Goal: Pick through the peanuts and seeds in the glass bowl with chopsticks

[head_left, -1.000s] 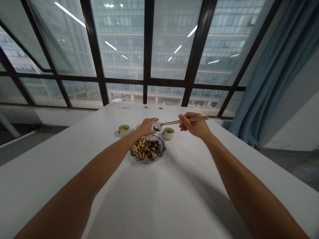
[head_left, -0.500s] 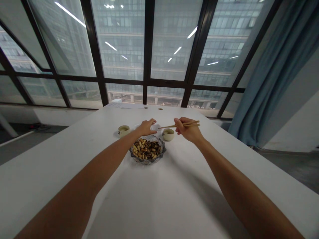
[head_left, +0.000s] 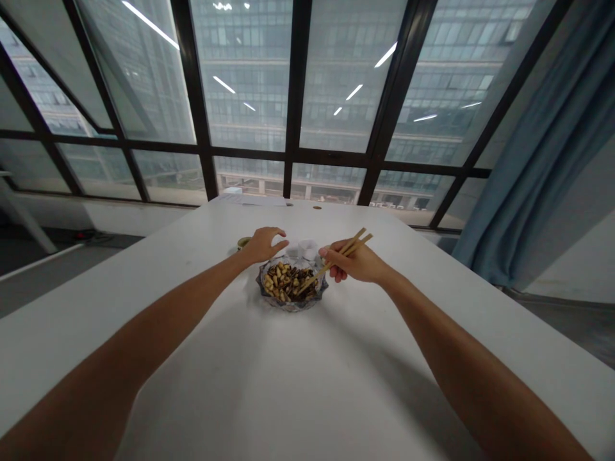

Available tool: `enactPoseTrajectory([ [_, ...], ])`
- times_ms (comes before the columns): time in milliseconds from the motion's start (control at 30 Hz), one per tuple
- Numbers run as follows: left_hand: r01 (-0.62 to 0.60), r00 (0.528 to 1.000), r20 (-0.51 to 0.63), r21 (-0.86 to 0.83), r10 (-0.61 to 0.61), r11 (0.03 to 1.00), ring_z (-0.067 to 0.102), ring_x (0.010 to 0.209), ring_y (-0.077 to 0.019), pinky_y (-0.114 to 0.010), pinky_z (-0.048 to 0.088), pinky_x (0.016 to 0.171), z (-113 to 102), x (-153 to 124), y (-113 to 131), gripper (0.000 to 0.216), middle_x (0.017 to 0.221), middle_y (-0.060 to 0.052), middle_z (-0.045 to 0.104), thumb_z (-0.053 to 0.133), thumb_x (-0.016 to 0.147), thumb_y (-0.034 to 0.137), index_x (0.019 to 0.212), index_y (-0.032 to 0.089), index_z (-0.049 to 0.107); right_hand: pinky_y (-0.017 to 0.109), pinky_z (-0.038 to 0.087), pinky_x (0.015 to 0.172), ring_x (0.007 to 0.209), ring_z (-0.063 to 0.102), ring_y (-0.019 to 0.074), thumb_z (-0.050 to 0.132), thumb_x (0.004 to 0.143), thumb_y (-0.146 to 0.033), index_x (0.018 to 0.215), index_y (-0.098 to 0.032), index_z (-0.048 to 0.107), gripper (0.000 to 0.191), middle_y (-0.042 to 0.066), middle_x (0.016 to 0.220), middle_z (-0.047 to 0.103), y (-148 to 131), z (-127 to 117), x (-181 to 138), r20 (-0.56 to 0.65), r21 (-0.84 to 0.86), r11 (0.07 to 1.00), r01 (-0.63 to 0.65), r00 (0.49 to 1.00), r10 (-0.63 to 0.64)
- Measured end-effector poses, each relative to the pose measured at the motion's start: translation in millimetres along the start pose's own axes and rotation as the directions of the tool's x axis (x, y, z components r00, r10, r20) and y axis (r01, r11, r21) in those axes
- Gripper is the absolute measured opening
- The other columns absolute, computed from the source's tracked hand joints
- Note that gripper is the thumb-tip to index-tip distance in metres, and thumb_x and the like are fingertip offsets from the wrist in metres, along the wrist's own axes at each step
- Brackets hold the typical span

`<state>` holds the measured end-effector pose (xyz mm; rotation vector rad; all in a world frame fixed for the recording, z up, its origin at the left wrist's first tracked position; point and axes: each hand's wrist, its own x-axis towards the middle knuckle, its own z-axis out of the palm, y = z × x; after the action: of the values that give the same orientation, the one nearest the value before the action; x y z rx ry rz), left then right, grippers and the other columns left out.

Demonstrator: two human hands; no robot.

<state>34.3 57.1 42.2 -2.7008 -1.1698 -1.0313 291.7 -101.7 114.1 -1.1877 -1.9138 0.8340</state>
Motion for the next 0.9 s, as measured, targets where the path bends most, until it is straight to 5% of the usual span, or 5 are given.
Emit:
enactPoseTrajectory([
  [300,0.084,0.988,-0.135,0.021,-0.081,0.996,0.057,0.129,-0.0255,-0.047,0.043,0.113,-6.1,-66.9,-28.0,0.036,0.135,-0.012,0.065,0.049,0.095,0.044,0.116,0.020,0.064,0.024,0.050,0.041,0.044,0.062,0.0146,0.055,0.077,-0.086,0.067,-0.019,0.061,0.069,0.006,0.056,0.067,11.8,2.3,5.2,-0.276,-0.020,0.996,0.085,0.957,-0.087],
  [533,0.095,0.980,-0.182,0.067,-0.082,0.993,0.052,0.134,-0.0261,-0.048,0.038,0.114,-1.9,-77.7,-20.9,0.033,0.143,-0.012,0.059,0.051,0.095,0.040,0.120,0.021,0.060,0.021,0.044,0.037,0.041,0.062,0.0138,0.057,0.079,-0.083,0.066,-0.017,0.061,0.067,0.006,0.053,0.067,1.7,0.6,-2.8,-0.073,-0.041,0.999,0.032,0.997,-0.035],
  [900,0.098,0.984,-0.156,0.053,-0.089,0.994,0.050,0.135,-0.0259,-0.047,0.038,0.114,-3.7,-79.7,-14.7,0.032,0.140,-0.012,0.061,0.050,0.095,0.040,0.118,0.021,0.061,0.020,0.046,0.039,0.045,0.064,0.0142,0.062,0.085,-0.072,0.070,-0.017,0.063,0.057,0.006,0.056,0.068,5.6,2.6,-3.2,-0.009,-0.129,0.989,0.076,0.997,-0.078],
])
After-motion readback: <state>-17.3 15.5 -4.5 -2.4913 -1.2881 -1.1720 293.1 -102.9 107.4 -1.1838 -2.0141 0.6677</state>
